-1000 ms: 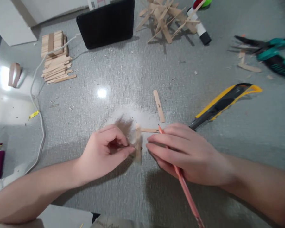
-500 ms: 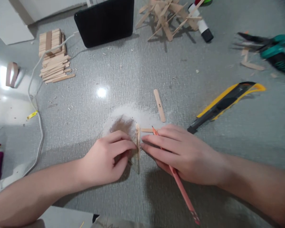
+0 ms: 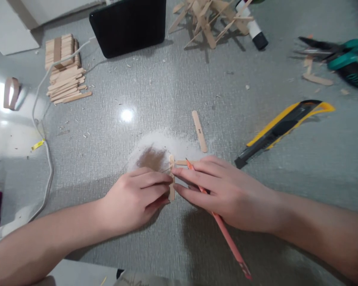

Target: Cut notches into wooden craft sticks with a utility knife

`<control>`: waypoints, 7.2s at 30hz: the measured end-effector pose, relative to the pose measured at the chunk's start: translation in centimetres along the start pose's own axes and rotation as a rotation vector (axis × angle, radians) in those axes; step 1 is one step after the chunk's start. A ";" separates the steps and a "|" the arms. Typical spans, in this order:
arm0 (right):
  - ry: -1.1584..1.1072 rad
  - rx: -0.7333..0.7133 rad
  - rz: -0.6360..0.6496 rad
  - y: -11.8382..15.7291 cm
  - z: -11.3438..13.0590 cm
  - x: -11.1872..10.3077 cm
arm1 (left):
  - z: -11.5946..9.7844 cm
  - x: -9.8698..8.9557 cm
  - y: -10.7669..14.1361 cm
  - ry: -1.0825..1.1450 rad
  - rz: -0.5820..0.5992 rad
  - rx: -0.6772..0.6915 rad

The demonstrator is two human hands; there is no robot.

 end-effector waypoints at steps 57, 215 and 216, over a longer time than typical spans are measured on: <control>-0.048 0.056 0.017 -0.3 -0.1 -0.6 | -0.6 0.2 0.6 -0.243 -0.016 0.066; -0.122 0.211 -0.112 0.1 0.5 -1.3 | -1.3 -0.2 0.1 -0.230 0.016 0.043; -0.058 0.206 -0.095 0.0 0.6 -1.1 | -1.3 -0.2 0.1 -0.231 0.013 0.044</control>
Point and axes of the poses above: each hand's wrist, its own y-axis away from the middle knuckle, its own x-axis out of the palm, z = x × y, the point moved 4 cm from there along -y, towards the middle knuckle, and after that the axes turned 9 degrees about z, right-handed, at the moved point
